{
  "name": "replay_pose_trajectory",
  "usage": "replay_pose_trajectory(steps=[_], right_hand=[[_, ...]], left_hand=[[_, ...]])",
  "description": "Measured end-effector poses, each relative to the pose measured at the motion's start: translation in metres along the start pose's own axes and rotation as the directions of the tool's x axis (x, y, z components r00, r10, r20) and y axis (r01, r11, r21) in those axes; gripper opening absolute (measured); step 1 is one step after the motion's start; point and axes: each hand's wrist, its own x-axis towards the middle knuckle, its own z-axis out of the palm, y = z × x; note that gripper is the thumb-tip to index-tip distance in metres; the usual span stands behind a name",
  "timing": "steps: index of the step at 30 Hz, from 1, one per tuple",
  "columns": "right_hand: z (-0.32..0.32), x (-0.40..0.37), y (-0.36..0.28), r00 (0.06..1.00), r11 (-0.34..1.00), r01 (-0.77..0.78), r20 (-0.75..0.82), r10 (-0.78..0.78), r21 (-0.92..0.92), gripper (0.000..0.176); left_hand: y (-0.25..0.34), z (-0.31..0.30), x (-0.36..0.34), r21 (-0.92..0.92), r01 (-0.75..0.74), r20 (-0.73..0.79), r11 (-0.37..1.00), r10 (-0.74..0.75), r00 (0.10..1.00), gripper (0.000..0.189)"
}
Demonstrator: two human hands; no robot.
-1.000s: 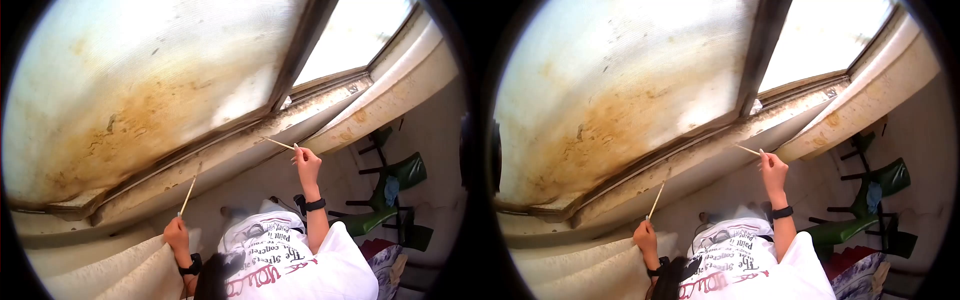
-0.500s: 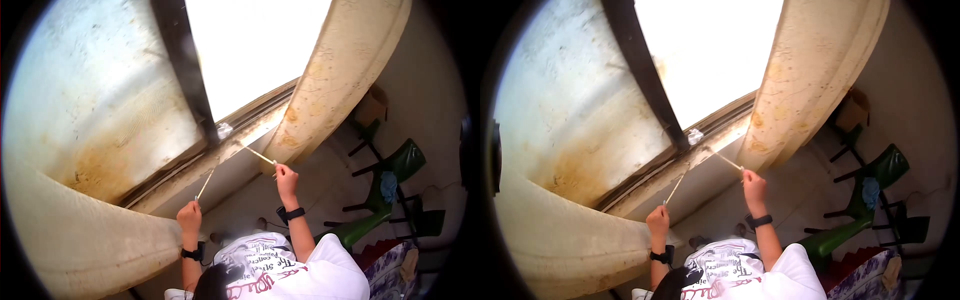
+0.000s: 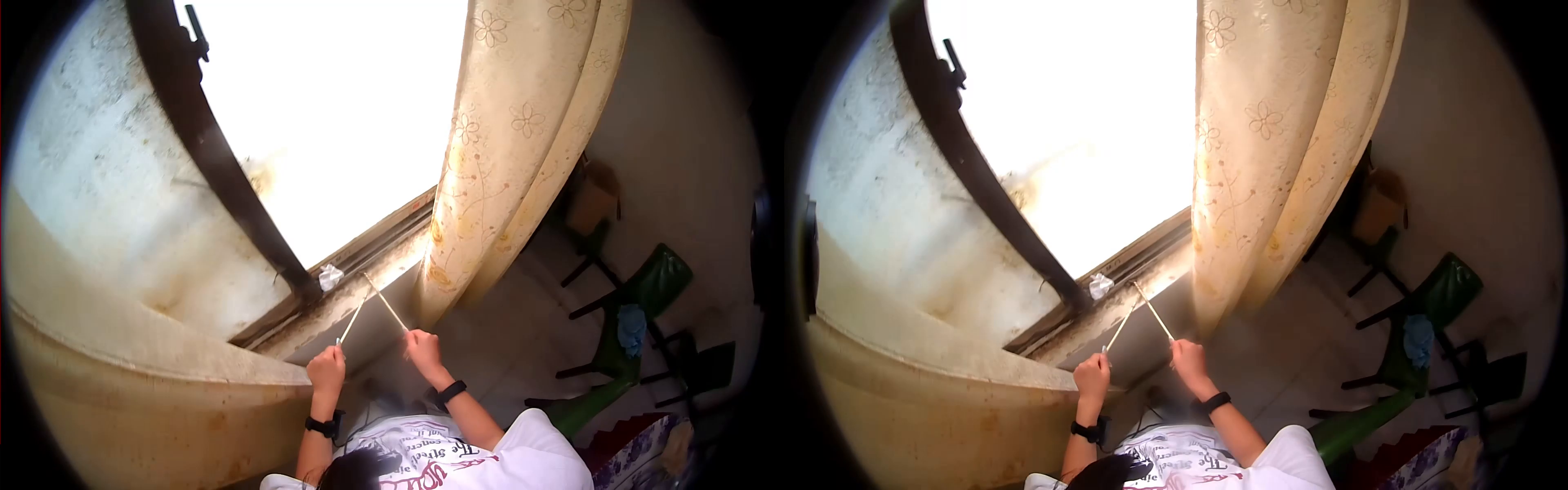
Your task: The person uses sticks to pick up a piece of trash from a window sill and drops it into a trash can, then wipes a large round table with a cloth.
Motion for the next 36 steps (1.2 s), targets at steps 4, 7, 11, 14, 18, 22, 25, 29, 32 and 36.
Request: replay_pose_trajectory(steps=[4, 7, 11, 14, 18, 22, 25, 29, 32, 36], right_hand=[[-0.011, 0.025, 0.022, 0.988, 0.995, -0.036, -0.147, 0.050, 0.097, 0.031], [-0.033, 0.041, 0.022, 0.967, 0.980, -0.151, -0.188, 0.174, 0.129, 0.030], [-0.041, 0.070, 0.034, 0.937, 0.978, -0.166, -0.291, 0.195, 0.123, 0.028], [-0.032, 0.087, 0.053, 0.917, 0.979, -0.134, -0.356, 0.182, 0.157, 0.026], [-0.017, 0.094, 0.035, 0.940, 0.978, -0.157, -0.282, 0.191, 0.139, 0.025], [0.001, 0.099, 0.036, 0.915, 0.934, -0.291, -0.224, 0.335, 0.207, 0.024], [-0.009, 0.112, 0.075, 0.855, 0.844, -0.343, -0.234, 0.462, 0.413, 0.025], [-0.042, 0.146, 0.094, 0.784, 0.811, -0.226, -0.394, 0.480, 0.539, 0.024], [-0.078, 0.184, 0.109, 0.777, 0.823, -0.145, -0.452, 0.439, 0.549, 0.026], [-0.107, 0.236, 0.099, 0.843, 0.820, -0.035, -0.424, 0.331, 0.572, 0.027]], left_hand=[[0.005, 0.023, 0.034, -0.076, -0.057, 0.020, 0.995, 0.059, 0.998, 0.029], [0.019, 0.041, 0.057, -0.188, -0.074, 0.071, 0.979, 0.089, 0.994, 0.029], [0.025, 0.071, 0.090, -0.302, -0.085, 0.081, 0.950, 0.114, 0.990, 0.029], [0.021, 0.082, 0.104, -0.352, -0.085, 0.081, 0.932, 0.121, 0.989, 0.030], [0.018, 0.082, 0.113, -0.396, -0.049, 0.091, 0.917, 0.093, 0.992, 0.029], [0.004, 0.101, 0.118, -0.429, -0.059, 0.112, 0.902, 0.118, 0.987, 0.028], [0.006, 0.107, 0.123, -0.398, -0.073, 0.144, 0.914, 0.141, 0.979, 0.028], [0.015, 0.123, 0.132, -0.475, -0.068, 0.169, 0.877, 0.167, 0.971, 0.027], [0.039, 0.124, 0.139, -0.515, -0.066, 0.171, 0.855, 0.178, 0.969, 0.026], [0.084, 0.134, 0.152, -0.490, -0.054, 0.214, 0.870, 0.179, 0.960, 0.026]])
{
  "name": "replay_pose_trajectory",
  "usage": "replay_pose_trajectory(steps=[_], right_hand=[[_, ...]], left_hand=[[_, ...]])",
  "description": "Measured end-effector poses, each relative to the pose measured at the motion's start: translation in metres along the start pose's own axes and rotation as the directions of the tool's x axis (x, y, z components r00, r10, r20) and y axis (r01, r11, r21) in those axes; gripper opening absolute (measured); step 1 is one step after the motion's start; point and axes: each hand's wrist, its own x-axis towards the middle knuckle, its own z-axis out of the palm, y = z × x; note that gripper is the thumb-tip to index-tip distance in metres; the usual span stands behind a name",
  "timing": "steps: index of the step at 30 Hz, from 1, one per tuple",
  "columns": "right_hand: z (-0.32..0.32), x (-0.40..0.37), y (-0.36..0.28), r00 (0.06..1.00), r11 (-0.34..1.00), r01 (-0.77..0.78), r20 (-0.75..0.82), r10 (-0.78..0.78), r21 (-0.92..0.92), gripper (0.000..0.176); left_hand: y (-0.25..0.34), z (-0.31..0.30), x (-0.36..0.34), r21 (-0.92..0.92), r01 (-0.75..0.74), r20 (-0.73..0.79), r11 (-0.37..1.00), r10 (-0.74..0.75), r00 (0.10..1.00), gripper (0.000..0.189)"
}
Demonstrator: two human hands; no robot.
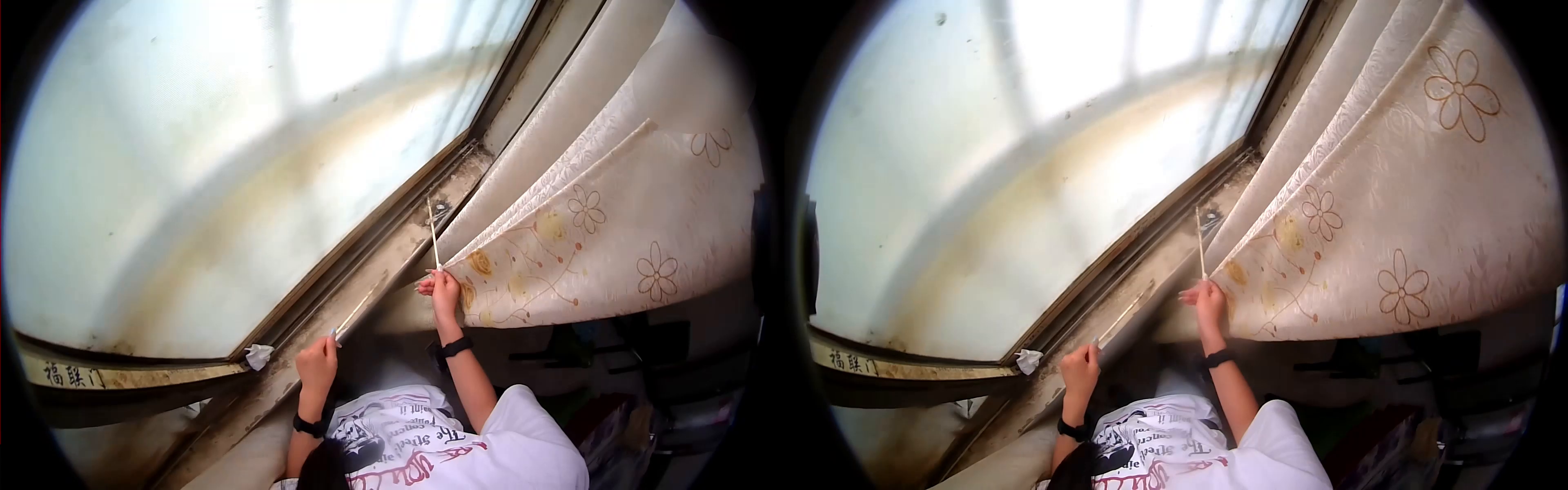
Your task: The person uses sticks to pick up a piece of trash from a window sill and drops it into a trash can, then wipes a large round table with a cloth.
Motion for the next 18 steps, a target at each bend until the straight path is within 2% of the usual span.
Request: replay_pose_trajectory(steps=[4, 7, 12, 15, 18], right_hand=[[0.005, 0.051, -0.029, 0.978, 0.998, 0.047, -0.201, -0.052, -0.032, 0.029], [-0.015, 0.091, -0.023, 0.960, 0.980, 0.120, -0.234, -0.155, -0.157, 0.027], [-0.046, 0.139, -0.010, 0.991, 0.960, 0.098, -0.067, -0.120, -0.261, 0.021], [-0.056, 0.129, 0.039, 0.999, 0.957, 0.046, 0.033, -0.038, -0.288, 0.019], [-0.060, 0.099, 0.042, 0.988, 0.952, 0.015, 0.152, 0.034, -0.306, 0.018]], left_hand=[[0.028, 0.035, 0.034, 0.065, -0.022, 0.014, 0.998, 0.021, 1.000, 0.025], [0.034, 0.054, 0.049, 0.135, -0.026, 0.015, 0.991, 0.024, 1.000, 0.024], [0.052, 0.084, 0.070, 0.234, 0.024, -0.034, 0.972, -0.017, 0.999, 0.023], [0.039, 0.090, 0.067, 0.263, 0.113, -0.056, 0.958, -0.101, 0.993, 0.021], [0.031, 0.083, 0.059, 0.243, 0.210, -0.084, 0.947, -0.195, 0.977, 0.019]])
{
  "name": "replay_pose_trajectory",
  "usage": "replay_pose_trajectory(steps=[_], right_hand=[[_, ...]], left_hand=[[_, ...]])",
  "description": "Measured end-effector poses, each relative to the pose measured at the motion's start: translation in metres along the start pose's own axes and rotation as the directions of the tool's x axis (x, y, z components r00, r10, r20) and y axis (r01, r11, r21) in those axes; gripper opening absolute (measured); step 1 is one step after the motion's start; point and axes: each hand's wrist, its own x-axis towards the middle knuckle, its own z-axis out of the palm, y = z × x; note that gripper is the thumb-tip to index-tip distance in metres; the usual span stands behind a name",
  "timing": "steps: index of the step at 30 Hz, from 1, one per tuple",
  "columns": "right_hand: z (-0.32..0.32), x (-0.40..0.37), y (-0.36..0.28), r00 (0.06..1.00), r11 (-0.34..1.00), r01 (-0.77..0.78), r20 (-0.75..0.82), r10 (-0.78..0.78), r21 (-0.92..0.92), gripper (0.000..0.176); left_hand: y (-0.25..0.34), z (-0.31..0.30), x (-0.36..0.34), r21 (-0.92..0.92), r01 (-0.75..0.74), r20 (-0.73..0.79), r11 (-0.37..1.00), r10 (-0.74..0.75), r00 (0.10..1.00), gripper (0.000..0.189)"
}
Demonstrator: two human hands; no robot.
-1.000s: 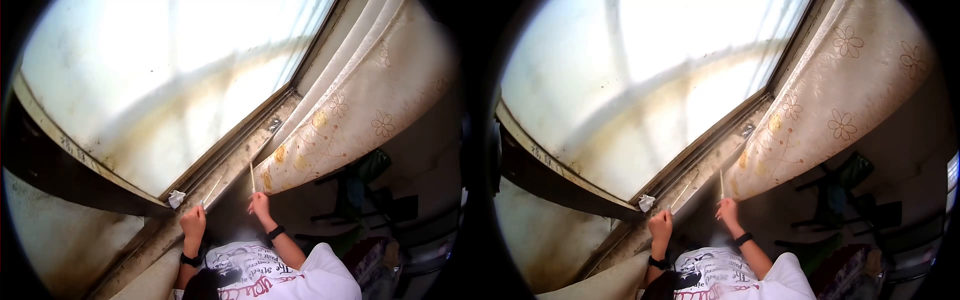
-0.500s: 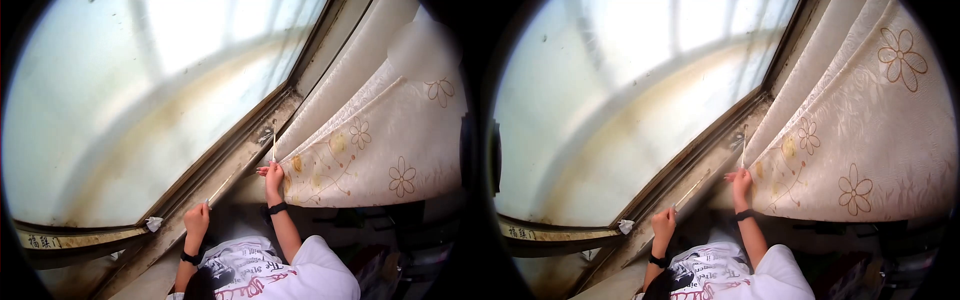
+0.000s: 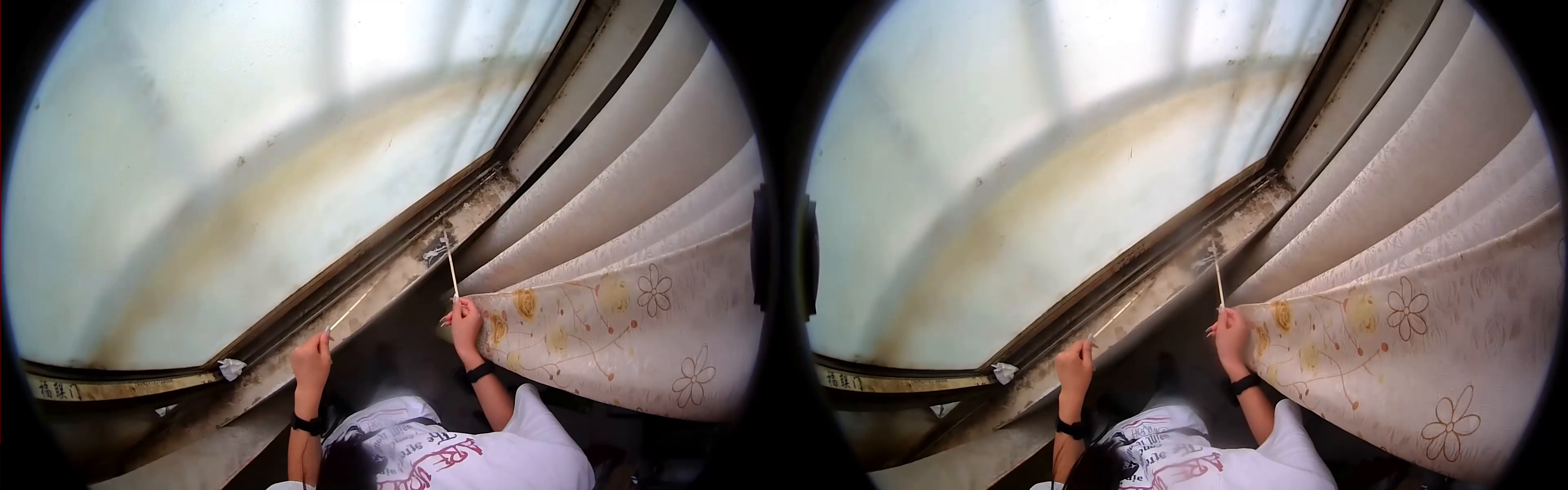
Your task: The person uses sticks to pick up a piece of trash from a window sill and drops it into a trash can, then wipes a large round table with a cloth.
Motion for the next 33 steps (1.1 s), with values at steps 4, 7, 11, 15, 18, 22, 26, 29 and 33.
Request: replay_pose_trajectory(steps=[4, 7, 11, 15, 18, 22, 26, 29, 33], right_hand=[[0.011, -0.036, -0.008, 0.984, 1.000, -0.022, 0.178, 0.021, 0.003, 0.017], [0.012, -0.064, -0.012, 0.978, 0.999, 0.041, 0.205, -0.039, -0.002, 0.016], [0.017, -0.113, -0.025, 0.960, 0.974, 0.162, 0.252, -0.120, -0.155, 0.017], [0.036, -0.167, -0.029, 0.949, 0.912, 0.289, 0.210, -0.234, -0.292, 0.016], [0.040, -0.188, -0.020, 0.897, 0.788, 0.441, 0.252, -0.365, -0.430, 0.015], [0.049, -0.196, 0.006, 0.748, 0.561, 0.654, 0.321, -0.581, -0.508, 0.014], [0.051, -0.228, -0.018, 0.664, 0.466, 0.744, 0.447, -0.600, -0.479, 0.012], [0.065, -0.241, -0.030, 0.600, 0.455, 0.800, 0.537, -0.593, -0.392, 0.012], [0.087, -0.245, -0.042, 0.477, 0.434, 0.867, 0.659, -0.582, -0.244, 0.013]], left_hand=[[-0.015, -0.027, -0.009, 0.056, -0.004, -0.097, 0.998, 0.009, 0.995, 0.020], [-0.043, -0.060, -0.032, 0.018, 0.038, -0.147, 0.999, -0.035, 0.988, 0.019], [-0.104, -0.105, -0.079, -0.084, 0.094, -0.276, 0.992, -0.114, 0.954, 0.020], [-0.187, -0.140, -0.129, -0.196, 0.262, -0.226, 0.945, -0.304, 0.926, 0.019], [-0.220, -0.171, -0.171, -0.166, 0.343, -0.253, 0.925, -0.376, 0.891, 0.017], [-0.280, -0.194, -0.222, -0.233, 0.369, -0.310, 0.900, -0.428, 0.849, 0.013], [-0.311, -0.223, -0.266, -0.119, 0.494, -0.344, 0.861, -0.503, 0.793, 0.015], [-0.328, -0.229, -0.288, -0.179, 0.489, -0.392, 0.853, -0.518, 0.760, 0.015], [-0.319, -0.236, -0.297, -0.196, 0.539, -0.366, 0.819, -0.571, 0.735, 0.018]])
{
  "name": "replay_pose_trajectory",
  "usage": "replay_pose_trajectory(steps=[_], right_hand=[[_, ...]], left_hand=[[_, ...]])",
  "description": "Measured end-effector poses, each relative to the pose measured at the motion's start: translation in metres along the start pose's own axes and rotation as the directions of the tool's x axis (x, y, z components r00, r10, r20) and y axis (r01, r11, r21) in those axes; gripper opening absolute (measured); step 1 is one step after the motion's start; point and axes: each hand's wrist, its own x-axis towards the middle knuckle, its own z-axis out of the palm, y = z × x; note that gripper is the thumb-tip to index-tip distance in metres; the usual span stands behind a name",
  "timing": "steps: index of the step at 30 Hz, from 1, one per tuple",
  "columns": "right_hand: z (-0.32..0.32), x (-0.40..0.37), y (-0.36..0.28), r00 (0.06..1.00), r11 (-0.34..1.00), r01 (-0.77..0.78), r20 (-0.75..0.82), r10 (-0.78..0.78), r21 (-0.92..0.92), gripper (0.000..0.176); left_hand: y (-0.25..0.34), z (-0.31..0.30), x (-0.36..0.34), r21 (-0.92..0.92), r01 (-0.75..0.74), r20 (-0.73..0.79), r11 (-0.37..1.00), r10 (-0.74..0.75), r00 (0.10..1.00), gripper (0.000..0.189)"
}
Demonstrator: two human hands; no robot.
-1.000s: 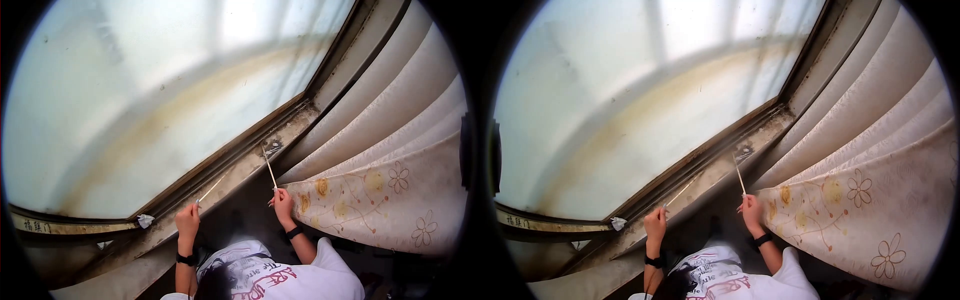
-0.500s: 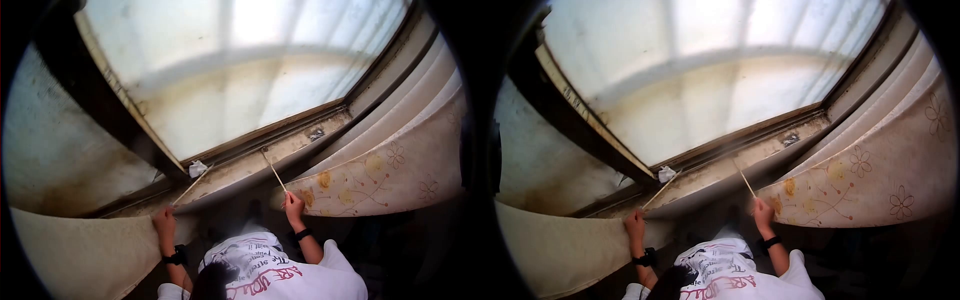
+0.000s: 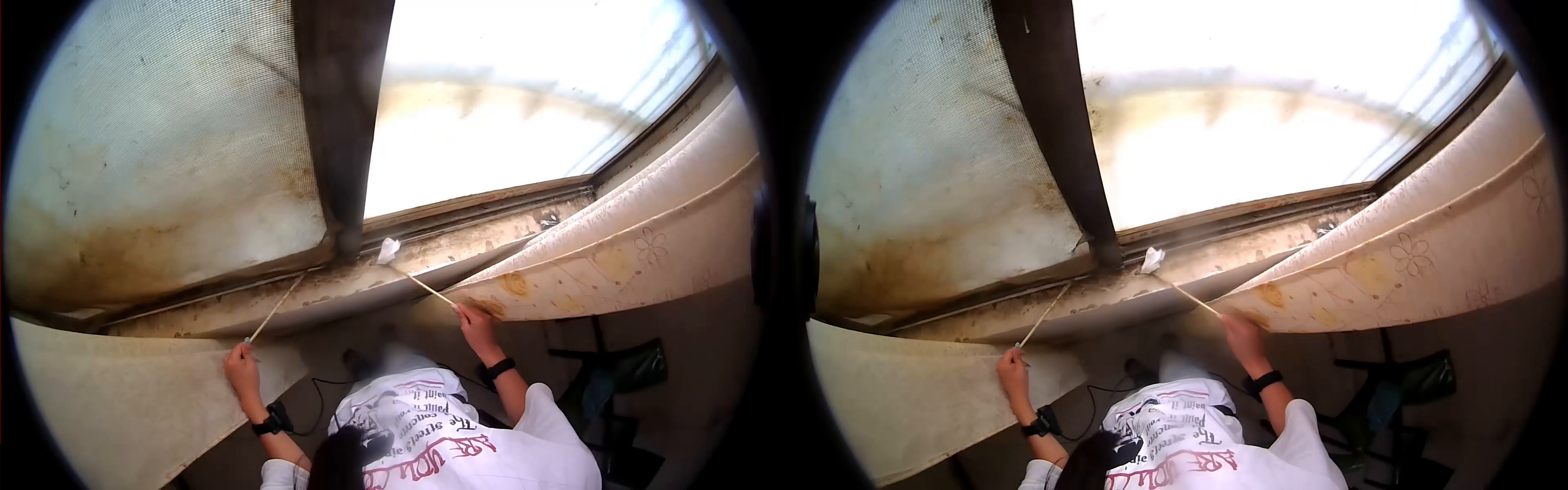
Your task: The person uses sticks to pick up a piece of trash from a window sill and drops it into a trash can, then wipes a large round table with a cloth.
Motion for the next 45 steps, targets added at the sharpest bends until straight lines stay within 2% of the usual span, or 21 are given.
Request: replay_pose_trajectory(steps=[3, 6, 7, 9, 12, 15, 17, 21, 24, 27, 32, 35, 38, 43, 45], right_hand=[[0.007, 0.013, -0.002, 0.993, 0.999, 0.047, 0.111, -0.045, -0.019, 0.014], [0.021, 0.028, -0.013, 0.991, 0.994, 0.100, 0.088, -0.103, 0.042, 0.014], [0.025, 0.034, -0.018, 0.987, 0.993, 0.112, 0.112, -0.116, 0.038, 0.013], [0.029, 0.047, -0.027, 0.977, 0.990, 0.141, 0.156, -0.143, 0.023, 0.012], [0.035, 0.054, -0.032, 0.985, 0.999, 0.022, 0.169, -0.018, -0.025, 0.012], [0.041, 0.059, -0.023, 0.987, 0.991, 0.124, 0.100, -0.129, 0.054, 0.012], [0.040, 0.060, -0.023, 0.987, 0.991, 0.125, 0.096, -0.130, 0.058, 0.013], [0.027, 0.059, -0.033, 0.994, 0.997, 0.073, 0.079, -0.072, -0.009, 0.012], [0.016, 0.054, -0.016, 0.997, 0.994, 0.032, 0.070, -0.025, -0.104, 0.011], [-0.003, 0.048, 0.015, 0.999, 0.999, -0.049, -0.009, 0.049, -0.009, 0.010], [-0.033, 0.045, 0.040, 0.996, 0.991, -0.085, -0.047, 0.081, -0.103, 0.010], [-0.039, 0.051, 0.040, 0.998, 0.993, -0.059, -0.029, 0.056, -0.101, 0.011], [-0.034, 0.065, 0.023, 1.000, 0.997, 0.009, 0.029, -0.007, -0.079, 0.011], [-0.002, 0.082, 0.004, 0.986, 0.994, 0.093, 0.140, -0.085, -0.053, 0.010], [0.012, 0.086, -0.002, 0.984, 0.992, 0.126, 0.126, -0.127, 0.013, 0.010]], left_hand=[[0.030, -0.004, -0.010, 0.047, -0.024, 0.013, 0.999, 0.023, 1.000, 0.019], [0.036, 0.010, -0.011, -0.062, -0.027, 0.041, 0.998, 0.029, 0.999, 0.018], [0.039, 0.014, -0.012, -0.059, -0.046, 0.012, 0.997, 0.047, 0.999, 0.018], [0.046, 0.015, -0.011, -0.072, -0.062, 0.054, 0.995, 0.066, 0.996, 0.018], [0.047, 0.020, -0.007, -0.112, -0.080, 0.074, 0.990, 0.089, 0.993, 0.018], [0.051, 0.023, -0.003, -0.119, -0.128, 0.104, 0.985, 0.141, 0.985, 0.018], [0.057, 0.026, -0.001, -0.149, -0.170, 0.121, 0.974, 0.189, 0.975, 0.018], [0.067, 0.034, 0.003, -0.168, -0.241, 0.166, 0.956, 0.268, 0.949, 0.018], [0.077, 0.047, 0.004, -0.132, -0.298, 0.185, 0.946, 0.318, 0.930, 0.018], [0.103, 0.053, 0.005, -0.099, -0.340, 0.247, 0.935, 0.354, 0.902, 0.018], [0.117, 0.062, 0.008, -0.101, -0.402, 0.267, 0.910, 0.413, 0.871, 0.019], [0.117, 0.063, 0.007, -0.070, -0.403, 0.228, 0.913, 0.408, 0.884, 0.020], [0.118, 0.053, 0.006, -0.081, -0.343, 0.194, 0.936, 0.352, 0.916, 0.020], [0.094, 0.036, 0.002, -0.058, -0.209, 0.182, 0.976, 0.216, 0.959, 0.019], [0.087, 0.028, -0.003, -0.040, -0.189, 0.163, 0.981, 0.193, 0.968, 0.019]])
